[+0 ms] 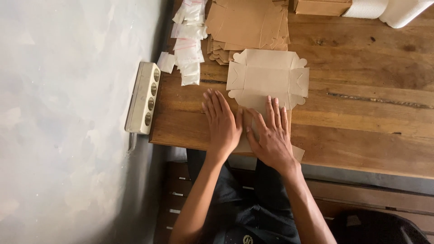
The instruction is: The person folds flat cardboard pieces along pre-scored lines to form box shapes. They repeatedly pick up a piece, fold the side flaps inward, and press the creases to set the shape. The person handles the cardboard by hand without using tools.
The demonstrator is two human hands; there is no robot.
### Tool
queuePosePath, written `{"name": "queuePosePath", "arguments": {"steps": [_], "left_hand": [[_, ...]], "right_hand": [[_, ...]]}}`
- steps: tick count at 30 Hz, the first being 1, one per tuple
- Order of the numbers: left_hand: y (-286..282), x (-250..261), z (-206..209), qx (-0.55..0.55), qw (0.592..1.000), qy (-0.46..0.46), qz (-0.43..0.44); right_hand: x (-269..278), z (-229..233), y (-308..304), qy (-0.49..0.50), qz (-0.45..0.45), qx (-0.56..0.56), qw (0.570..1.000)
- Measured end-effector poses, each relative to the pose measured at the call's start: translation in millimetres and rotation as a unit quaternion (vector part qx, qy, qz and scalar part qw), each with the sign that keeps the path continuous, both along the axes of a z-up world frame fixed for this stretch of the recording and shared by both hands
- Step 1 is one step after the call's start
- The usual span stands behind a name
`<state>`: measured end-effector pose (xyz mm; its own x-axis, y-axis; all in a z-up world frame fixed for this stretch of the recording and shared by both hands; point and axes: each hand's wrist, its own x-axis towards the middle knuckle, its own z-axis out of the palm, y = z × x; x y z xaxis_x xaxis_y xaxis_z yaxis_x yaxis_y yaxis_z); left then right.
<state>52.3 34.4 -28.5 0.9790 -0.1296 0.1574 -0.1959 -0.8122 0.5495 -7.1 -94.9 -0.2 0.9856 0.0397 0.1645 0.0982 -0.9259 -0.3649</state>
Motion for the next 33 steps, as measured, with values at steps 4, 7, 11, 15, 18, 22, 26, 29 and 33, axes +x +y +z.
{"name": "queuePosePath", "arguments": {"steps": [4,7,11,15,18,22,26,29,33], "left_hand": [[-2,9,-4,0.017,1.000,-0.014,0.010],[3,4,-1,-0.008,1.000,-0.008,-0.009],[11,-17,13,-0.047,0.998,-0.001,-0.039],[20,-40,25,-0.074,0.995,0.022,-0.059],[22,-52,26,-0.068,0.996,0.014,-0.054],[20,-55,26,-0.061,0.997,0.015,-0.046],[17,-47,23,-0.053,0.998,0.027,-0.023],[14,-26,16,-0.063,0.998,-0.003,-0.022],[12,5,21,-0.137,0.986,-0.060,-0.080]], "right_hand": [[0,-2,-1,0.000,0.005,0.007,1.000],[-1,-2,-1,-0.013,0.005,0.012,1.000],[-1,0,-1,-0.018,0.002,0.006,1.000],[-1,1,0,-0.019,-0.001,0.012,1.000],[-2,2,-1,-0.009,-0.001,0.013,1.000],[-2,6,0,-0.011,0.001,0.019,1.000],[-3,3,0,-0.022,0.002,0.021,1.000],[-3,1,-3,-0.040,0.002,0.056,0.998],[-6,-5,-20,-0.087,0.014,0.316,0.945]]}}
